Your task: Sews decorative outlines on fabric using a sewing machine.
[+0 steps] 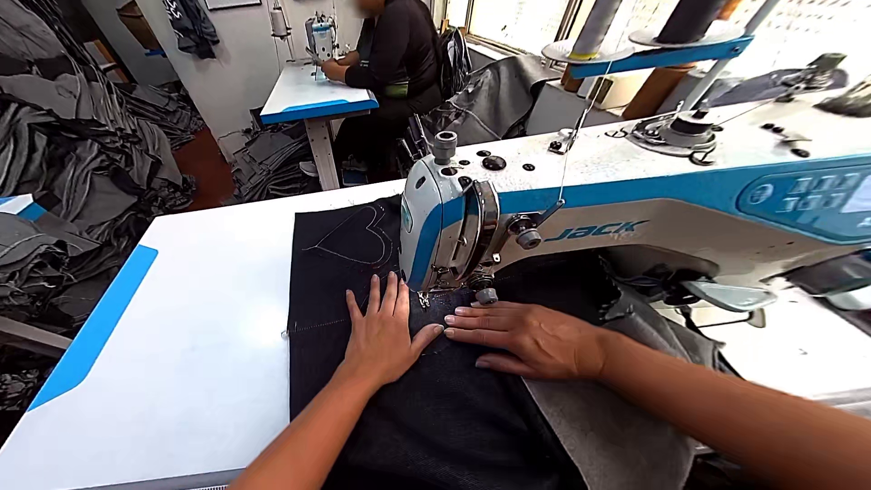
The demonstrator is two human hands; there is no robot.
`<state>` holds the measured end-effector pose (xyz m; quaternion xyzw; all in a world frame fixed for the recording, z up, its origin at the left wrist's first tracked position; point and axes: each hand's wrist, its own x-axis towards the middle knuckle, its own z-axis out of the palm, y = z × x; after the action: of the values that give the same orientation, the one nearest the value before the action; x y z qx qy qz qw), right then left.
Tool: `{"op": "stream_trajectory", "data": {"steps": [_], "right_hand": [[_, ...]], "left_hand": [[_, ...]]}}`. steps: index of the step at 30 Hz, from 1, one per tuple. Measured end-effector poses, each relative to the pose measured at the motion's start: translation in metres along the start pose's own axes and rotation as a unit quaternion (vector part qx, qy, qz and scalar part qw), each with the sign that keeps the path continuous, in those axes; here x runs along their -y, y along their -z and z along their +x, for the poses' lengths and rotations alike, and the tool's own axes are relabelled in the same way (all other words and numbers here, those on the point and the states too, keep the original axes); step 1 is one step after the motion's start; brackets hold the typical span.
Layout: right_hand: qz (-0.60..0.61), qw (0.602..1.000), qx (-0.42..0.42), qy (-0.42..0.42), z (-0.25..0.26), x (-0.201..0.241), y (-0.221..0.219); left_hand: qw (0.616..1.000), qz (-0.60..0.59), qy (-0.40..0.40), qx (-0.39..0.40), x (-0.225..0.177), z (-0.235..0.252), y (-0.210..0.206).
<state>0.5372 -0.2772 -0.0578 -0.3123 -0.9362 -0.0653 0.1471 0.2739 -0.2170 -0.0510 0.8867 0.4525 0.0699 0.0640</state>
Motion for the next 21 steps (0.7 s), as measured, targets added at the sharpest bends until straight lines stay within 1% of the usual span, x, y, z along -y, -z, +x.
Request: {"op": "stream_trajectory", "data": {"steps": [2, 4, 7, 9, 12, 19, 21], "right_hand": [[0.0, 0.996, -0.04, -0.085, 0.003, 0.03, -0.013], [-0.015, 0.98, -0.079, -0.184, 0.015, 0.07, -0.023], [-0.083, 0.943, -0.12, -0.3, 0.05, 0.121, -0.04], [-0.129, 0.919, -0.137, -0.348, 0.071, 0.139, -0.049], [-0.158, 0.903, -0.15, -0.371, 0.082, 0.142, -0.053], [-0.166, 0.911, -0.14, -0.352, 0.078, 0.138, -0.051], [-0.166, 0.912, -0.138, -0.35, 0.077, 0.138, -0.05]], "left_hand": [[0.997, 0.008, -0.081, -0.005, 0.021, 0.009, 0.003], [0.983, -0.001, -0.184, 0.008, 0.042, 0.025, 0.009], [0.938, -0.014, -0.347, 0.002, 0.068, 0.057, 0.01], [0.913, -0.006, -0.407, 0.016, 0.076, 0.071, 0.012], [0.899, 0.014, -0.437, 0.015, 0.078, 0.08, 0.014], [0.896, 0.007, -0.444, 0.002, 0.079, 0.081, 0.012], [0.896, 0.007, -0.444, 0.016, 0.079, 0.083, 0.012]]}}
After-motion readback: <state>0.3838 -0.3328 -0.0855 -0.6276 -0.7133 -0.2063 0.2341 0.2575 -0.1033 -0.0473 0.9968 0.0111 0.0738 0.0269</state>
